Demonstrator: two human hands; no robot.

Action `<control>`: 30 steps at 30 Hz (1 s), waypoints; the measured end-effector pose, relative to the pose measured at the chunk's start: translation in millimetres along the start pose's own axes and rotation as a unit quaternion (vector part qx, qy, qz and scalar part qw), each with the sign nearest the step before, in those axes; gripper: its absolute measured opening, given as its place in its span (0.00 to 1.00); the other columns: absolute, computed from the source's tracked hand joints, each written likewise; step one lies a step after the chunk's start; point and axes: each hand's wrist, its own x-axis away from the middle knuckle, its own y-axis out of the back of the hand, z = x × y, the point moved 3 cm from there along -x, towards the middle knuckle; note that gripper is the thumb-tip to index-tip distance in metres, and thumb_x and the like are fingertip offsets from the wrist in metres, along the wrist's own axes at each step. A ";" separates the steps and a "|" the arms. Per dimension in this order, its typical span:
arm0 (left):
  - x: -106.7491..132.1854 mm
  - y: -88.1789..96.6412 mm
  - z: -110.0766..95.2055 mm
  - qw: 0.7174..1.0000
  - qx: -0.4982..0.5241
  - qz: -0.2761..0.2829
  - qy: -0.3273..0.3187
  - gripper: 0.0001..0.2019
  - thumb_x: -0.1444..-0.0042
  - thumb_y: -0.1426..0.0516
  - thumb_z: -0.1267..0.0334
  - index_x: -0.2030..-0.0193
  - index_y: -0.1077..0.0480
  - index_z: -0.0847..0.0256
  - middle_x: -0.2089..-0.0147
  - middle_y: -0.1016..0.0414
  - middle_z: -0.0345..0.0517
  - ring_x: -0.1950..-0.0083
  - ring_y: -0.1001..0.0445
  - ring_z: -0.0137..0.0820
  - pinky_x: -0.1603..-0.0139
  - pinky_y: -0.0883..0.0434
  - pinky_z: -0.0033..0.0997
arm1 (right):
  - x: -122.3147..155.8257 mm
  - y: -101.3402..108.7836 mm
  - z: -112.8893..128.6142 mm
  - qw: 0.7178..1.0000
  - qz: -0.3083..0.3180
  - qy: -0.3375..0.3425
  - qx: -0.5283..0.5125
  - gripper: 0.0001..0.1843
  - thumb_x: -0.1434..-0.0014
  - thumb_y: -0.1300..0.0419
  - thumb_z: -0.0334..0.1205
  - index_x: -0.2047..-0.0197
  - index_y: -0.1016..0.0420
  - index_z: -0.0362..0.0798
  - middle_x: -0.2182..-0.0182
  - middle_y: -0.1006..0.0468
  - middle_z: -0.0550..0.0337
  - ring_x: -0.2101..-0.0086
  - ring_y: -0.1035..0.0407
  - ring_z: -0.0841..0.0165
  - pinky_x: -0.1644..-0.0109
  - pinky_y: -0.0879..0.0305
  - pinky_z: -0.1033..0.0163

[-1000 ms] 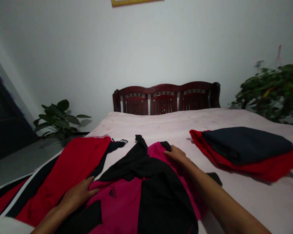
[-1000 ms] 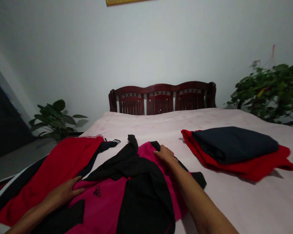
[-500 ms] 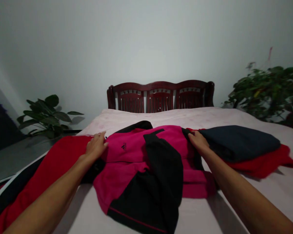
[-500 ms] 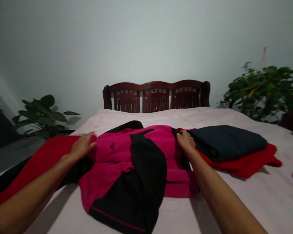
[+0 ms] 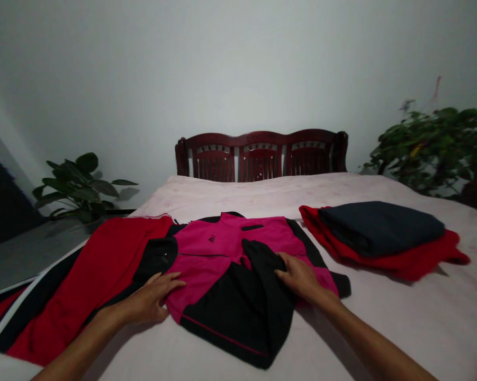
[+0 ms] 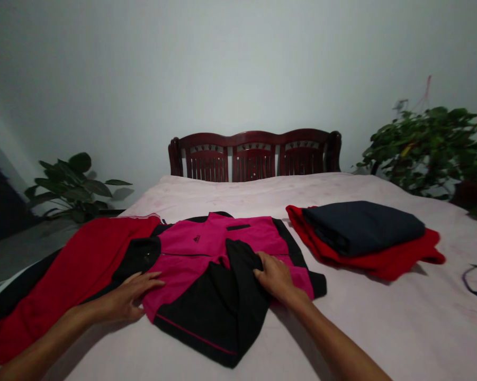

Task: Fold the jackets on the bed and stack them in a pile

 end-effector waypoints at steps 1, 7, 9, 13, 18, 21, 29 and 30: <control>1.6 -0.1 0.4 0.999 -0.001 -0.034 -0.006 0.29 0.50 0.44 0.68 0.39 0.33 0.51 0.32 0.35 0.47 0.29 0.42 0.43 0.27 0.52 0.50 | 3.6 0.4 3.9 0.999 -0.010 0.024 -0.024 0.21 0.46 0.42 0.39 0.48 0.28 0.49 0.50 0.22 0.51 0.50 0.29 0.56 0.47 0.36 0.56; 13.5 8.1 -7.9 0.985 0.024 -0.169 -0.023 0.07 0.41 0.50 0.65 0.62 0.31 0.57 0.58 0.24 0.48 0.53 0.27 0.38 0.45 0.32 0.38 | 48.5 23.2 13.9 0.977 0.002 0.055 -0.205 0.07 0.53 0.44 0.37 0.67 0.33 0.51 0.68 0.25 0.62 0.66 0.31 0.65 0.62 0.36 0.63; 24.5 12.7 -6.4 0.984 0.046 -0.172 -0.011 0.07 0.39 0.51 0.62 0.64 0.34 0.57 0.62 0.27 0.44 0.58 0.28 0.35 0.52 0.31 0.34 | 70.8 28.6 8.0 0.965 0.033 0.027 -0.259 0.06 0.56 0.45 0.37 0.71 0.38 0.51 0.74 0.31 0.65 0.71 0.36 0.68 0.68 0.41 0.66; 52.1 12.2 0.3 0.989 0.074 -0.124 0.014 0.07 0.38 0.53 0.62 0.65 0.36 0.56 0.63 0.29 0.41 0.61 0.30 0.33 0.57 0.32 0.30 | 108.1 21.8 -11.1 0.938 0.184 -0.027 -0.291 0.07 0.65 0.48 0.33 0.76 0.38 0.49 0.78 0.35 0.66 0.74 0.41 0.72 0.72 0.48 0.67; 64.7 1.6 -4.2 0.995 0.039 -0.094 0.009 0.09 0.46 0.51 0.71 0.66 0.32 0.55 0.61 0.26 0.44 0.57 0.29 0.35 0.49 0.33 0.35 | 111.5 28.4 -22.4 0.932 0.170 -0.064 -0.315 0.07 0.64 0.45 0.33 0.78 0.41 0.48 0.80 0.39 0.68 0.76 0.46 0.74 0.73 0.52 0.68; 66.0 -8.1 -6.2 0.995 0.002 -0.100 -0.015 0.15 0.52 0.50 0.74 0.62 0.29 0.54 0.56 0.24 0.46 0.51 0.28 0.38 0.42 0.35 0.41 | 107.9 45.9 -12.9 0.907 0.144 -0.063 -0.392 0.07 0.62 0.43 0.35 0.74 0.35 0.47 0.77 0.35 0.67 0.75 0.43 0.74 0.72 0.49 0.69; 80.1 -10.2 -10.1 0.985 0.085 -0.148 0.010 0.08 0.41 0.46 0.58 0.58 0.28 0.52 0.52 0.21 0.44 0.45 0.28 0.40 0.33 0.39 0.41 | 134.2 66.7 34.7 0.848 0.231 -0.056 -0.473 0.16 0.62 0.36 0.37 0.66 0.27 0.46 0.71 0.26 0.60 0.72 0.33 0.70 0.69 0.37 0.67; 76.4 -2.4 -10.8 0.980 0.120 -0.153 0.030 0.08 0.40 0.48 0.57 0.62 0.29 0.54 0.57 0.22 0.44 0.51 0.26 0.39 0.39 0.34 0.39 | 127.1 72.1 36.9 0.845 0.175 -0.065 -0.502 0.17 0.61 0.35 0.39 0.64 0.27 0.47 0.69 0.25 0.58 0.70 0.31 0.68 0.68 0.34 0.66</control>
